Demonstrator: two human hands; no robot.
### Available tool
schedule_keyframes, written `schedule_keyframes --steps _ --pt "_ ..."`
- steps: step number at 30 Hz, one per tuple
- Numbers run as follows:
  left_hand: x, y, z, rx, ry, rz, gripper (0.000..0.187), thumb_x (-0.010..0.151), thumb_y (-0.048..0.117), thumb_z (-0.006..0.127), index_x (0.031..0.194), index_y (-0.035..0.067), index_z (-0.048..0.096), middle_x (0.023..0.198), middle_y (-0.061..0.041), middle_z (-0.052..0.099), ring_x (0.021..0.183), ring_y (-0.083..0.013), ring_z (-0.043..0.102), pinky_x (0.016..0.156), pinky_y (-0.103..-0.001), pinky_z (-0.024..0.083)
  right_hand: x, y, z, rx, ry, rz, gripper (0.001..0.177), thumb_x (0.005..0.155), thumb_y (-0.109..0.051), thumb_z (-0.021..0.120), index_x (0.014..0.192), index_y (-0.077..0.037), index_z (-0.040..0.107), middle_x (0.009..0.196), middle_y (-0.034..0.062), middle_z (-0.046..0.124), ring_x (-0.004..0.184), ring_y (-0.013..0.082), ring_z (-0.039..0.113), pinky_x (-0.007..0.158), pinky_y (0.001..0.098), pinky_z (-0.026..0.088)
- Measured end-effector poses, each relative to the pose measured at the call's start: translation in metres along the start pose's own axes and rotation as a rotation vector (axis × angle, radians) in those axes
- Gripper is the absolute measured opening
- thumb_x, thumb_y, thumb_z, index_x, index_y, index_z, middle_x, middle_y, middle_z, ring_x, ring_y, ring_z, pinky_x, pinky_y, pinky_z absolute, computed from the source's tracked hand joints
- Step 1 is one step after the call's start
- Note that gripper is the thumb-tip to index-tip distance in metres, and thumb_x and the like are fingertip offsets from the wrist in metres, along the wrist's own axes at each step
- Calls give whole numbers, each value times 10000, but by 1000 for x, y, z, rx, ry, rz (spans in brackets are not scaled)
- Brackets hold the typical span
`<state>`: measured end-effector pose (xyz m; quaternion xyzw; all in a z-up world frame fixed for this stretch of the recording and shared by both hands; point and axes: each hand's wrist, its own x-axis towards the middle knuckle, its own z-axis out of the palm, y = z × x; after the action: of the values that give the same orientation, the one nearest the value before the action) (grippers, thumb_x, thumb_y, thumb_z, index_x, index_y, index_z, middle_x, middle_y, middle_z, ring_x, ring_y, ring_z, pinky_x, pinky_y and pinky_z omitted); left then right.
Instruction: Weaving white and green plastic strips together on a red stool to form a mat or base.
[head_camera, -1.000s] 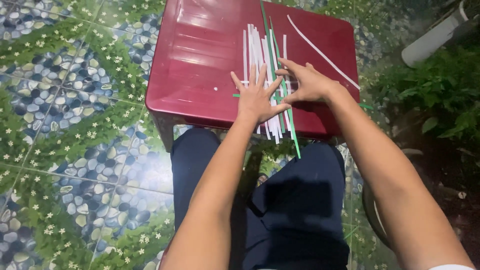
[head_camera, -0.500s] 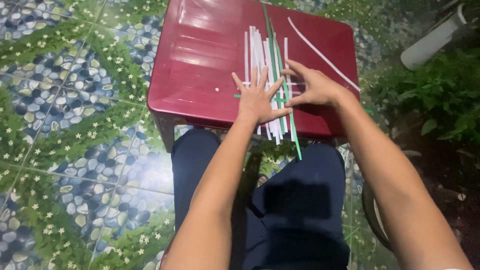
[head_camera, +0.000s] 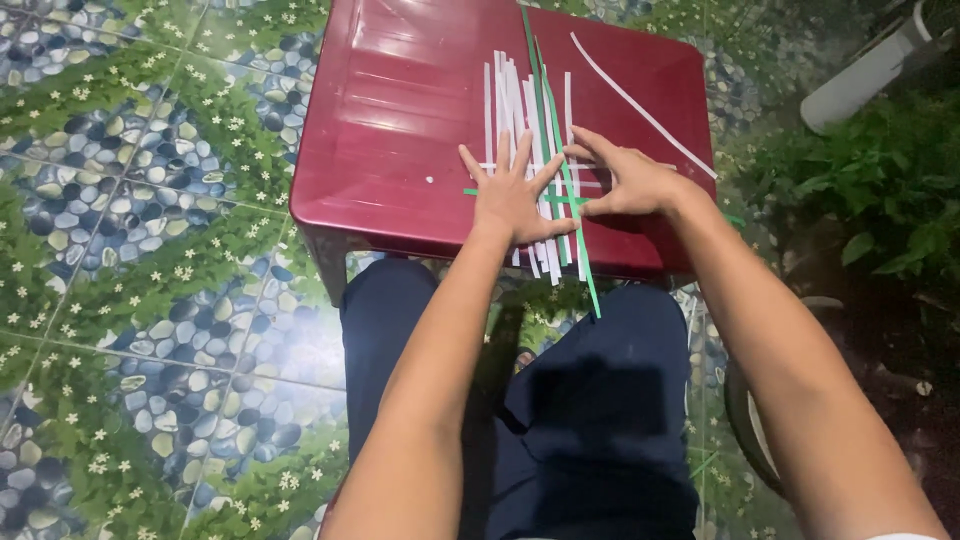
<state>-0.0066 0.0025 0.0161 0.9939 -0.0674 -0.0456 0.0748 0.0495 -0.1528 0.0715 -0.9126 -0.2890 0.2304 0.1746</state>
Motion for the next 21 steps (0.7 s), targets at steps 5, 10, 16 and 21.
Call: schedule_keyframes --steps 5,10,16,21 --pt "-3 2 -2 6 -16 -3 821 656 787 244 1380 407 162 1489 -36 68 1361 -293 -10 945 -733 4 4 11 4 18 4 25 991 590 -182 712 1400 -153 142 1349 20 406 1241 329 346 1063 535 195" --pt "-4 0 -6 -6 -26 15 788 696 775 169 1386 395 139 1490 -41 66 1361 -301 -10 952 -727 15 3 5 2 -4 15 11 997 567 -235 743 1392 -128 194 1328 28 432 1231 329 363 1060 514 211" --pt "-6 1 -6 12 -32 -7 770 712 771 184 1384 398 140 1490 -28 79 1362 -289 7 943 -730 -7 4 9 5 -33 32 -32 978 568 -298 765 1375 -94 251 1306 88 449 1224 331 375 1061 521 189" --pt "-1 2 -5 -11 -28 -18 764 719 771 196 1381 393 161 1489 -27 78 1360 -294 1 940 -731 -8 -5 0 0 -9 18 -33 1025 520 -249 789 1367 -55 245 1320 122 427 1234 336 361 1068 543 152"
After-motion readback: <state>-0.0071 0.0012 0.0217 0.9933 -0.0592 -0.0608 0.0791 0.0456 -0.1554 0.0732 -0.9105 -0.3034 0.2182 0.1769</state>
